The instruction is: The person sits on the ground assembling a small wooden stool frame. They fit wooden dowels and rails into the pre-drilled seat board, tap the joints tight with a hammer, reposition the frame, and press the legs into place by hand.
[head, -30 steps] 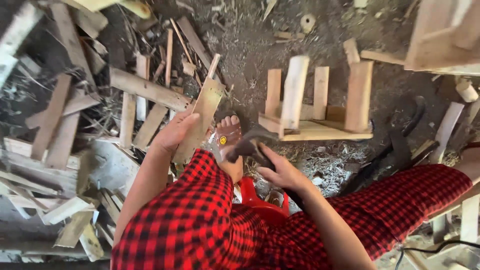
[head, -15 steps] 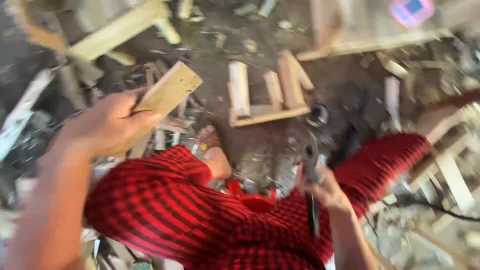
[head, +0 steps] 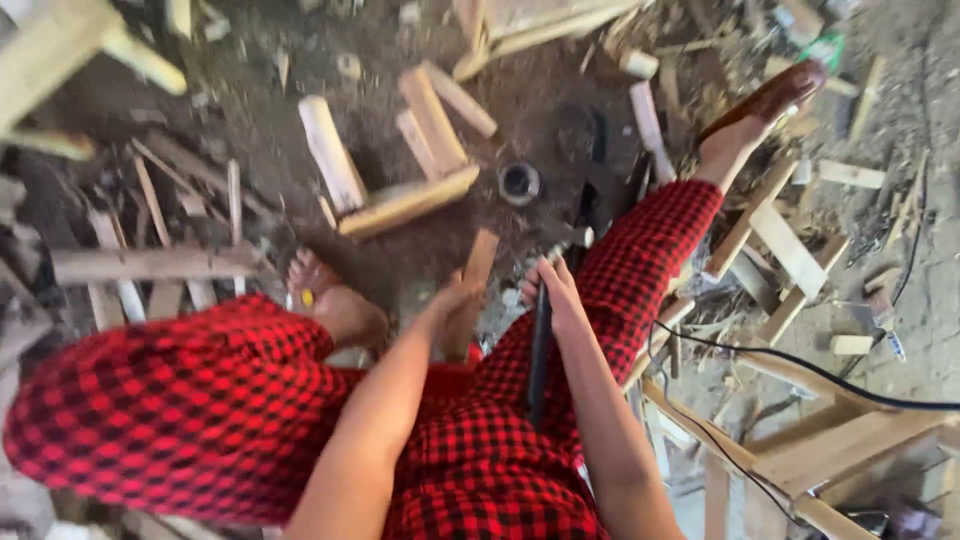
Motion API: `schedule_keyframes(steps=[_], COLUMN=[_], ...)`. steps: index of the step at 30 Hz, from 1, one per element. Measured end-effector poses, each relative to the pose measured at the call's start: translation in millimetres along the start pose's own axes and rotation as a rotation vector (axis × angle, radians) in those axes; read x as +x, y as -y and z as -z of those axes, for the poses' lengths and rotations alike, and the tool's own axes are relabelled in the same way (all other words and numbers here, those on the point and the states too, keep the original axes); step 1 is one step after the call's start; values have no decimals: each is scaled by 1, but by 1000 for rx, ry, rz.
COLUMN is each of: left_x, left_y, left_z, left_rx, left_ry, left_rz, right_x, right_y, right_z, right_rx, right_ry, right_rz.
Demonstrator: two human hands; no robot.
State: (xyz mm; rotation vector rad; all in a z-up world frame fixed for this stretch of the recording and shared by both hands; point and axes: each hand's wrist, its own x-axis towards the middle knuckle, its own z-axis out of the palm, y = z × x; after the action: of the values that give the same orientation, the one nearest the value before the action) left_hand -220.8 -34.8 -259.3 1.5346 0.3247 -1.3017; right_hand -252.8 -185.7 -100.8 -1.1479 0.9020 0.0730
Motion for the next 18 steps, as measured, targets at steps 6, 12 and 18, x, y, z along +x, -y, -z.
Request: schedule_keyframes(steps=[6,12,18], left_x=[-16,-39,-95], left_y=[-29,-39,-93], left_z=[22,28,37], left_rx=[364,241,113], left_ry=[-68,-115,-127], left_rz=[-20,-229,-216], right_x=[56,58,56], right_y=[-50,-42,-35], right_z=[-15,-31,-40], right_rx=[-162,-409,-541], right_ry=[9,-36,90], right_rz=[-29,43,13])
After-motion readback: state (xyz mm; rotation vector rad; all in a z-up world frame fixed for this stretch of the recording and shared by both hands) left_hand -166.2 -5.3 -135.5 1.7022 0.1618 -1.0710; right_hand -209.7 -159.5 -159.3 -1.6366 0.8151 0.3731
